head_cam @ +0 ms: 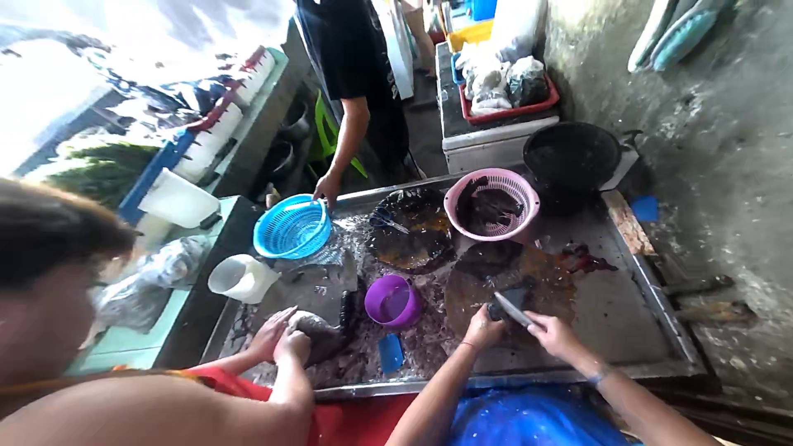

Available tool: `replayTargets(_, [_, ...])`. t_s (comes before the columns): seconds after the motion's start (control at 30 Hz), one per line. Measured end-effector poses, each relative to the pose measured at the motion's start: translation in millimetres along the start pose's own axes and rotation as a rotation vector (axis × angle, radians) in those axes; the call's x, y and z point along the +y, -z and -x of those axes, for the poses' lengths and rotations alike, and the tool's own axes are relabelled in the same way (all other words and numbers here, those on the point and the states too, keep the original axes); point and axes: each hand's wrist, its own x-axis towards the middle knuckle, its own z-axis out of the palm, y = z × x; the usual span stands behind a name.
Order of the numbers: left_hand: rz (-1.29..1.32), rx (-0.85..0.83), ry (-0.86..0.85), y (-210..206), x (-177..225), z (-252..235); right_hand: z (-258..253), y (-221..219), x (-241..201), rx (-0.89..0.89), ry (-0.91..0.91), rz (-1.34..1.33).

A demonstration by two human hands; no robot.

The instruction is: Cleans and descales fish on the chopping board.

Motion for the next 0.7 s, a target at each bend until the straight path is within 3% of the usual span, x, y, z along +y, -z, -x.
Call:
replayTargets(0.07, [-0.134, 0.058, -0.041, -5, 1, 8, 1, 10, -15, -0.166, -0.030, -0.086])
replayTargets(0.1, [-0.144, 0.068, -0.034, -6, 3, 8, -5, 18, -19, -0.168, -0.062, -0.048])
replayTargets(0.2, [-0.132, 0.071, 0.017, -13, 8, 6, -6, 10, -41, 0.029, -0.130, 0.247])
replayTargets(0.3, [-0.104, 0.007, 0.062, -8, 7, 3, -14, 26, -25, 0.059, -0.094, 0.140])
replayTargets(0.47, [0.432, -0.147, 0.212, 11, 14, 9, -26, 65, 24, 0.272, -0.211, 0.084])
replayTargets(0.6, [0.204, -0.167, 0.242, 23, 21, -2, -7, 54, 25, 0.265, -0.253, 0.057])
replayTargets(0.7, [-0.075, -0.181, 0.094, -1, 21, -12, 24, 13, 0, 0.197, -0.257, 0.106])
